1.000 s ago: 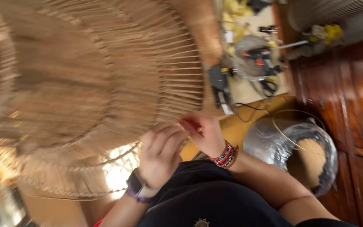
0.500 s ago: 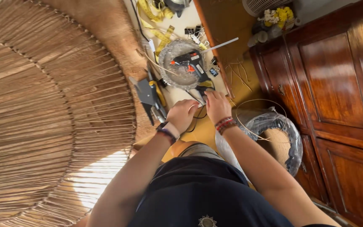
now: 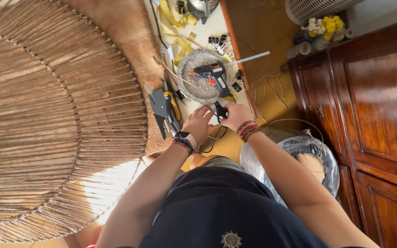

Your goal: Repairing a wicker lampshade by gluing and trimming strands with hand tools

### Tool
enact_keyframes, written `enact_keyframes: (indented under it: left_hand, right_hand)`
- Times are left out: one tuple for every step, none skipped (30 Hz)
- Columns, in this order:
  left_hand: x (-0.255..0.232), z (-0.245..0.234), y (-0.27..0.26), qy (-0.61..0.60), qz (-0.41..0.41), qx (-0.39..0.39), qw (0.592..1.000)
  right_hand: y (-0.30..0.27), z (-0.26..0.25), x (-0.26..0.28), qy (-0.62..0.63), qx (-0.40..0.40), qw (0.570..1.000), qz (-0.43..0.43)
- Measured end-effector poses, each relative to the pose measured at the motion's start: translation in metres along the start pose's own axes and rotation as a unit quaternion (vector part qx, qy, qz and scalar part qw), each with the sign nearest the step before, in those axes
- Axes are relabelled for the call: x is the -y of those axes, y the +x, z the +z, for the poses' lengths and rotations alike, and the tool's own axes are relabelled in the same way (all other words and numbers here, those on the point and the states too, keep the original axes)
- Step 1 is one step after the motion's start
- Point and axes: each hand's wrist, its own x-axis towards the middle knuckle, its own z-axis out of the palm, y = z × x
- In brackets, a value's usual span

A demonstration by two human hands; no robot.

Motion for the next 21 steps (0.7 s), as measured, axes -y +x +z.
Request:
enact_keyframes:
  left_hand:
    - [-0.004,-0.001,0.0,0.0,-0.004,-0.002,1.0]
    - [-0.007,-0.002,-0.002,0.044,-0.001,0.009,0.999]
    - [-0.011,-0.003,-0.003,0.088,0.002,0.02,0.996]
    - [-0.018,-0.014,-0.006,0.089,-0.002,0.019,0.996]
    - [-0.026,-0.026,-0.008,0.086,-0.019,0.049,0.995]
    - [-0.033,-0.038,-0.01,0.084,-0.035,0.079,0.993]
    - [-0.032,-0.04,-0.009,0.085,-0.038,0.078,0.993]
    - [-0.034,-0.041,-0.009,0.072,-0.045,0.098,0.991]
    - [-0.035,-0.042,-0.009,0.059,-0.052,0.119,0.99]
    - [-0.028,-0.038,-0.009,0.059,-0.056,0.114,0.99]
    - [-0.021,-0.034,-0.009,-0.012,-0.069,0.099,0.993]
    - [-0.015,-0.029,-0.008,-0.085,-0.082,0.08,0.99]
    - [-0.005,-0.019,-0.014,-0.089,-0.087,0.072,0.99]
    - [0.005,-0.011,-0.019,-0.113,-0.113,0.01,0.987]
    - [0.016,-0.002,-0.024,-0.135,-0.138,-0.052,0.98]
    - [0.016,-0.025,-0.036,-0.137,-0.149,-0.065,0.977]
    - [0.017,-0.048,-0.051,-0.189,-0.145,-0.107,0.965]
    - [0.021,-0.071,-0.071,-0.238,-0.145,-0.15,0.949]
    - [0.017,-0.102,-0.089,-0.236,-0.16,-0.166,0.944]
    - [0.015,-0.133,-0.109,-0.277,-0.131,-0.226,0.925]
    - [0.013,-0.163,-0.132,-0.312,-0.098,-0.286,0.901]
  right_hand:
    - [0.006,0.0,-0.007,-0.001,0.0,1.0,-0.004]
    - [0.012,0.001,-0.014,0.017,0.057,0.998,0.026]
    - [0.018,0.002,-0.02,0.035,0.114,0.991,0.056]
    - [0.017,-0.006,-0.02,0.034,0.115,0.991,0.052]
    - [0.015,-0.013,-0.02,0.099,0.168,0.978,0.067]
    - [0.015,-0.021,-0.02,0.164,0.22,0.958,0.081]
    - [0.013,-0.018,-0.018,0.164,0.22,0.959,0.078]
    - [0.008,-0.016,-0.017,0.26,0.231,0.933,0.091]
    - [0.004,-0.013,-0.016,0.353,0.239,0.898,0.104]
    - [-0.005,-0.026,-0.006,0.349,0.239,0.901,0.1]
    - [-0.015,-0.038,0.005,0.342,0.252,0.902,0.076]
    - [-0.025,-0.051,0.016,0.33,0.265,0.904,0.051]
    - [-0.048,-0.08,0.038,0.323,0.267,0.907,0.046]
    - [-0.069,-0.109,0.06,0.241,0.26,0.935,0.023]
    - [-0.092,-0.137,0.085,0.159,0.25,0.955,-0.002]
    - [-0.099,-0.132,0.091,0.147,0.252,0.957,-0.015]
    - [-0.106,-0.127,0.099,0.202,0.243,0.949,-0.02]
    - [-0.113,-0.12,0.109,0.257,0.239,0.936,-0.03]
    - [-0.116,-0.12,0.118,0.244,0.247,0.936,-0.047]
    - [-0.116,-0.119,0.13,0.243,0.208,0.941,-0.113]
    - [-0.116,-0.117,0.142,0.243,0.169,0.938,-0.179]
